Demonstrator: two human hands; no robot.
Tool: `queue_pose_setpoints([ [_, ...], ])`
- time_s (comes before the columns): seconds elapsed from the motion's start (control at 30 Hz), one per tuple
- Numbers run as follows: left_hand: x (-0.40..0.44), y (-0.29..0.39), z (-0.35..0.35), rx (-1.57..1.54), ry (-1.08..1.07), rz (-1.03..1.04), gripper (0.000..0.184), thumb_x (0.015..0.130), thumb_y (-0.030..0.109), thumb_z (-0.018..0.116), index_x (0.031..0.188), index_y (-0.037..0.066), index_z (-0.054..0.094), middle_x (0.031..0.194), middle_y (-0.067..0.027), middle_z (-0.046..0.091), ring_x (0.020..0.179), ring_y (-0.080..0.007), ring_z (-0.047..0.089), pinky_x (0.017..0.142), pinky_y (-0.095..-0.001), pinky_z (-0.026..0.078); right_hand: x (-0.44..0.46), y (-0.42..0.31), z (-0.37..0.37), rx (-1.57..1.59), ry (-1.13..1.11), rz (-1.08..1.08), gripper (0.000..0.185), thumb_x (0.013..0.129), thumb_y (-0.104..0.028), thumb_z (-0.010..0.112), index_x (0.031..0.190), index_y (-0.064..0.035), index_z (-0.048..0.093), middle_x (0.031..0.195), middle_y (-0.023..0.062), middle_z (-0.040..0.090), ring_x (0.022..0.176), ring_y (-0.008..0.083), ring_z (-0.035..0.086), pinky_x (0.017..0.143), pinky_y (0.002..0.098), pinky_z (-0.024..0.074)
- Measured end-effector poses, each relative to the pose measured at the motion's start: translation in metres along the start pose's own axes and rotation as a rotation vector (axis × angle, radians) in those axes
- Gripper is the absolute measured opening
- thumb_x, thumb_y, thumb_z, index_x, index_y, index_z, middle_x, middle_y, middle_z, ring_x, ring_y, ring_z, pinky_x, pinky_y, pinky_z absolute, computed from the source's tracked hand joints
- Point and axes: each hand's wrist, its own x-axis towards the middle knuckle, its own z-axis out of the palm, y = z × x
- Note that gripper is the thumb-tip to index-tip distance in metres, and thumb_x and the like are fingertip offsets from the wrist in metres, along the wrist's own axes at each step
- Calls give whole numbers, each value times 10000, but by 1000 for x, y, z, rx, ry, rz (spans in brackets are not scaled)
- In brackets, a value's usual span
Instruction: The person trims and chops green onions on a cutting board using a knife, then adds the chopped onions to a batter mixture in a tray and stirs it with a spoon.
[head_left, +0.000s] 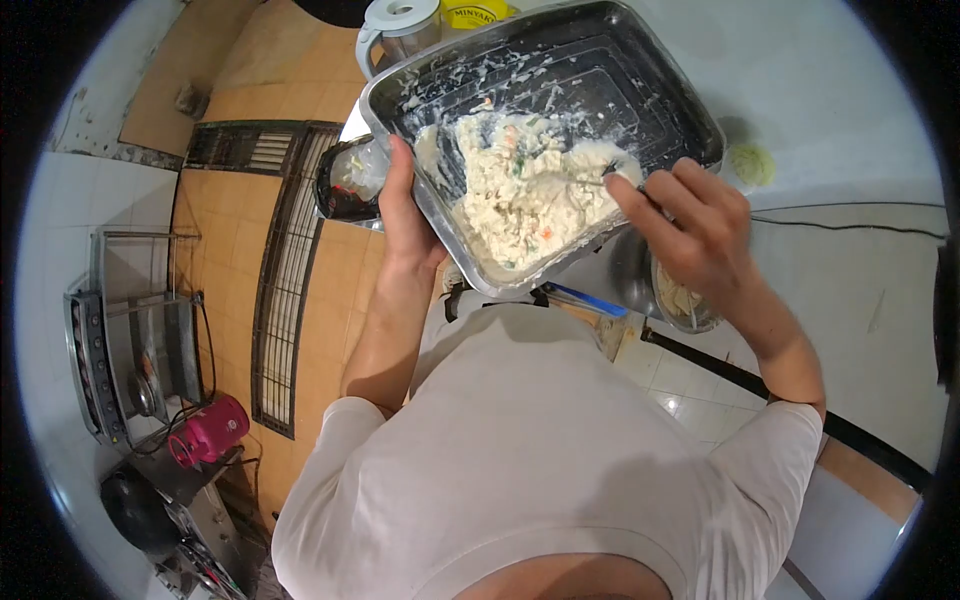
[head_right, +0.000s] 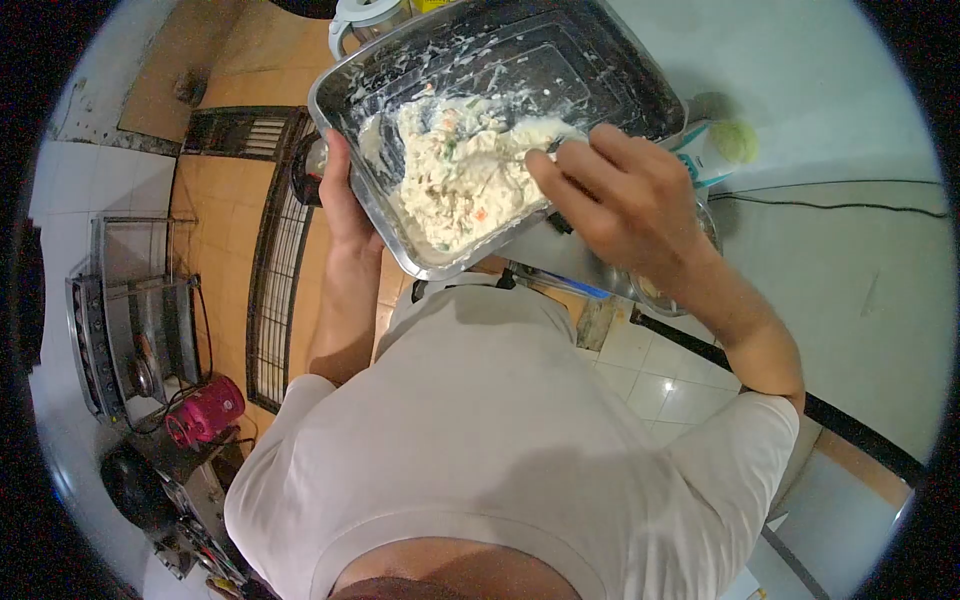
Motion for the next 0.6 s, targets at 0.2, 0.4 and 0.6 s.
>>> queue_pose_setpoints([
  [0.2, 0, -14, -4, -35, 41, 74, 638, 1045, 541, 389, 1431, 35, 445, 1366, -165, 574, 1219, -289, 599, 1049, -432, 486, -18, 30, -10, -131, 25, 302, 325, 731, -5, 717, 1032, -127, 736, 759, 23, 543, 667, 176, 571, 526, 327, 463],
  [0.4, 1, -13, -2, -22, 47, 73, 628, 1040, 533, 416, 1429, 41, 455, 1368, -157, 580, 1206, -292, 608, 1039, -429, 495, -26, 13, 39, 307, -56, 522, 360, 710, 39, 710, 1032, -121, 724, 764, 57, 547, 665, 234, 583, 547, 369, 466],
  [0.6, 2, 0, -2, -23, 11, 7, 634, 1050, 531, 384, 1430, 26, 445, 1373, -165, 569, 1226, -291, 596, 1043, -429, 494, 0, -3, 25, 305, 101, 287, 460, 615, 43, 722, 1041, -129, 736, 730, 25, 549, 618, 197, 540, 525, 323, 456],
])
